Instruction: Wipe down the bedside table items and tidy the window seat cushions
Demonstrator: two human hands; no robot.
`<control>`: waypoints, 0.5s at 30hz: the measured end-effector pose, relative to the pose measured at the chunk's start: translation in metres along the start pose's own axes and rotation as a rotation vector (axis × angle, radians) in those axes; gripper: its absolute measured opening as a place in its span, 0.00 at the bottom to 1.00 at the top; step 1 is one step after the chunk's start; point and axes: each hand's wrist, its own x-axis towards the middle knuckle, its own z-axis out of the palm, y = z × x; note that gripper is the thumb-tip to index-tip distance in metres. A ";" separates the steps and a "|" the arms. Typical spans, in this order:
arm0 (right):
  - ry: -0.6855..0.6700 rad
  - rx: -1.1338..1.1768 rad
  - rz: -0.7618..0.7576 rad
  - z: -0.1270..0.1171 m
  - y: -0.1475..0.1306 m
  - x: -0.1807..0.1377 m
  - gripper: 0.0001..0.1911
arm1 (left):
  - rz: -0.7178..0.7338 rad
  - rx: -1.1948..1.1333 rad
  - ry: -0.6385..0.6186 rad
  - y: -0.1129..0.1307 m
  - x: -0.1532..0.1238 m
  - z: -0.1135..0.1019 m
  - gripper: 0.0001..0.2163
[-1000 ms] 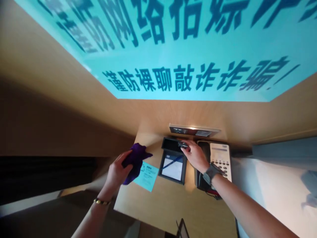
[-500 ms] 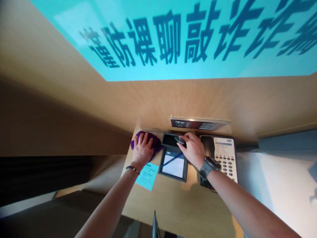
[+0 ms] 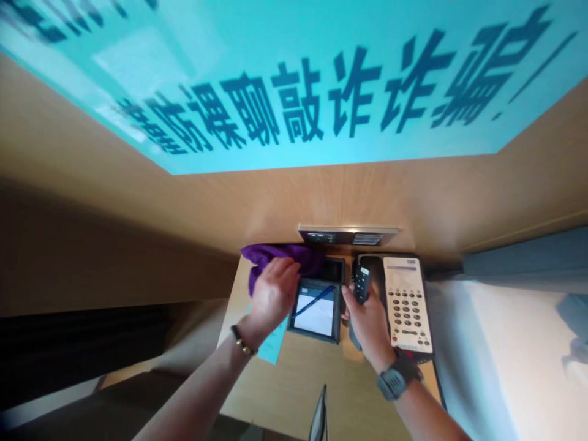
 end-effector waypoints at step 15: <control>0.149 0.366 0.162 0.046 0.010 0.028 0.30 | 0.067 0.181 -0.948 0.043 0.075 0.043 0.16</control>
